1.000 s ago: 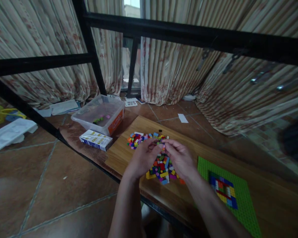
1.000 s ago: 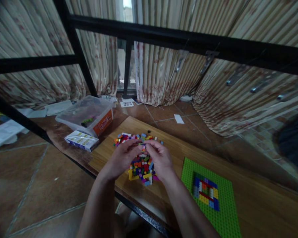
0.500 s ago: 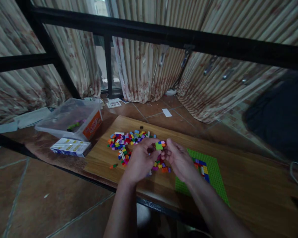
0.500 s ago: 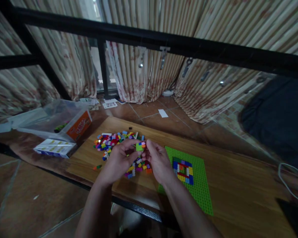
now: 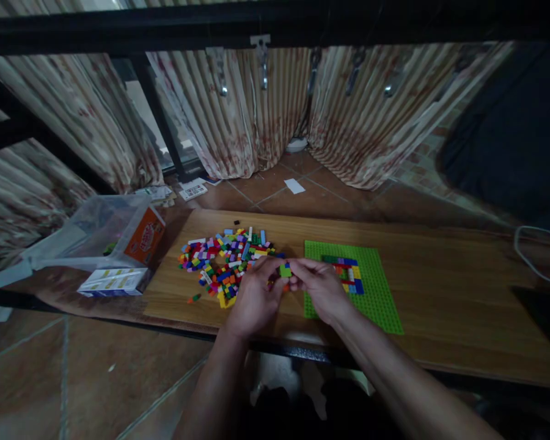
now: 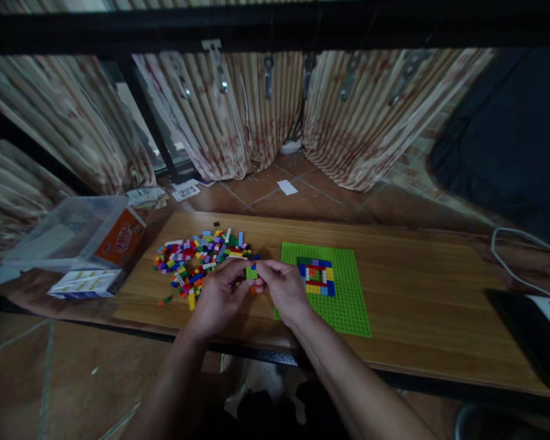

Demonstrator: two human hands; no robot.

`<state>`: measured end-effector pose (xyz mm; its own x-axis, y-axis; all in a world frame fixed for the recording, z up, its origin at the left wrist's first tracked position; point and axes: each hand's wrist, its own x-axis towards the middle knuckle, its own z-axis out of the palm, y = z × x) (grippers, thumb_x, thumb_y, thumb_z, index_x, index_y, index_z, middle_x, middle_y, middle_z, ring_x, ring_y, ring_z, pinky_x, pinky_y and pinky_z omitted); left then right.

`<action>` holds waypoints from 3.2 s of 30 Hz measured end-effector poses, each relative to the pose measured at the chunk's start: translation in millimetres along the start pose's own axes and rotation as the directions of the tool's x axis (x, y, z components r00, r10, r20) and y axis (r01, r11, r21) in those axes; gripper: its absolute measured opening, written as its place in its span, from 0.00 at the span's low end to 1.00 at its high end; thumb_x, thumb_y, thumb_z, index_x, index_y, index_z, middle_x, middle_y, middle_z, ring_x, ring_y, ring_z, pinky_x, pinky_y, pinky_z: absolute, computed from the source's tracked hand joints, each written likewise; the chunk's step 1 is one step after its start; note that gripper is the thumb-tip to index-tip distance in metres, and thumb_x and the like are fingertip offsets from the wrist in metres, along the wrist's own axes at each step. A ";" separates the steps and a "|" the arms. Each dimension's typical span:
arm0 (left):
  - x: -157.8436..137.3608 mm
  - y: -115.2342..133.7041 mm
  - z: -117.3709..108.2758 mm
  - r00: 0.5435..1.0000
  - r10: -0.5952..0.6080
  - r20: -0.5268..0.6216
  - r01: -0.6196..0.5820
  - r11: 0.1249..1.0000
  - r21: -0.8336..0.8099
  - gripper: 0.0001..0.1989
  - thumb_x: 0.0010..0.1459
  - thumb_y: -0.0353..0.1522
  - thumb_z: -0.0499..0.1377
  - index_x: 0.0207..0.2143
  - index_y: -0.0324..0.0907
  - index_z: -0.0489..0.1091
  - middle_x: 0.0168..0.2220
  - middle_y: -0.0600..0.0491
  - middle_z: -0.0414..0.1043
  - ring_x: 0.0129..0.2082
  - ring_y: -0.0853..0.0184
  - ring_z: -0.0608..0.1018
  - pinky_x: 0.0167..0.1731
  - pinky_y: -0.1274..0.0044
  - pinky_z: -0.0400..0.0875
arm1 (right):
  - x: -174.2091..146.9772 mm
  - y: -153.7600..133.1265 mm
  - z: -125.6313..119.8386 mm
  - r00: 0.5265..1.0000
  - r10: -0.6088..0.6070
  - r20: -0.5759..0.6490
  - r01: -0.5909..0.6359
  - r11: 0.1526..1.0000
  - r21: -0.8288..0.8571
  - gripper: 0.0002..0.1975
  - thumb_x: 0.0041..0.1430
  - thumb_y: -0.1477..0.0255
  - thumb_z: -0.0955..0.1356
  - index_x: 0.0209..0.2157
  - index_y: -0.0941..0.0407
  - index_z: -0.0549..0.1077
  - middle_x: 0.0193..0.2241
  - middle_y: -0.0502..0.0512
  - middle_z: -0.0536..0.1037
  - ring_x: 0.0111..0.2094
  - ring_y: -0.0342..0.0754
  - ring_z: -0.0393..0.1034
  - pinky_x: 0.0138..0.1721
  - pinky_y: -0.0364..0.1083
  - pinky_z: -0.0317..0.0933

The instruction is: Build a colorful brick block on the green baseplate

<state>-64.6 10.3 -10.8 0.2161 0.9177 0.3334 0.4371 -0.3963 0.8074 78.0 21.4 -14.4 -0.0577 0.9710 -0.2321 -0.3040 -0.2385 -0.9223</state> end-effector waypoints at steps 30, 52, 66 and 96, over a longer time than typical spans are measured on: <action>-3.8 -5.8 -8.7 0.889 -0.371 0.268 0.394 0.323 -0.860 0.20 0.50 0.35 0.67 0.47 0.40 0.76 0.36 0.49 0.74 0.30 0.72 0.73 0.35 0.79 0.70 | 15.8 28.6 2.2 0.975 -0.198 0.098 0.220 0.858 -0.463 0.07 0.52 0.69 0.69 0.33 0.54 0.79 0.25 0.50 0.78 0.26 0.46 0.70 0.29 0.44 0.61; 0.7 -8.9 6.9 0.941 -0.329 0.079 0.310 0.747 -0.588 0.18 0.54 0.33 0.64 0.48 0.43 0.73 0.39 0.52 0.76 0.36 0.68 0.76 0.41 0.75 0.72 | 7.8 3.9 -0.7 0.996 -0.085 0.027 0.088 0.987 -0.131 0.16 0.44 0.58 0.74 0.28 0.56 0.76 0.21 0.49 0.76 0.22 0.42 0.67 0.23 0.42 0.60; 3.0 -8.0 14.6 0.885 -0.466 -0.011 0.331 0.644 -0.690 0.16 0.47 0.39 0.68 0.36 0.39 0.76 0.29 0.54 0.76 0.24 0.73 0.74 0.29 0.79 0.72 | 1.5 8.5 0.4 0.967 -0.236 0.096 0.252 0.945 -0.210 0.12 0.52 0.61 0.71 0.30 0.56 0.75 0.21 0.49 0.76 0.23 0.44 0.70 0.27 0.43 0.65; 14.0 -19.7 -35.7 0.792 -0.602 -0.099 0.188 0.396 -0.899 0.11 0.49 0.31 0.66 0.37 0.38 0.76 0.28 0.55 0.74 0.25 0.76 0.74 0.28 0.84 0.71 | 8.5 13.5 -21.5 0.897 -0.364 0.252 0.391 0.384 -0.837 0.07 0.57 0.78 0.67 0.37 0.56 0.76 0.34 0.54 0.77 0.35 0.47 0.71 0.40 0.46 0.63</action>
<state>-101.3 32.0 -4.6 -0.1785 0.9685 -0.1734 -0.5709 0.0416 0.8200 93.8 26.0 -35.4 -0.1806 0.9619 0.2054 0.6563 0.2734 -0.7032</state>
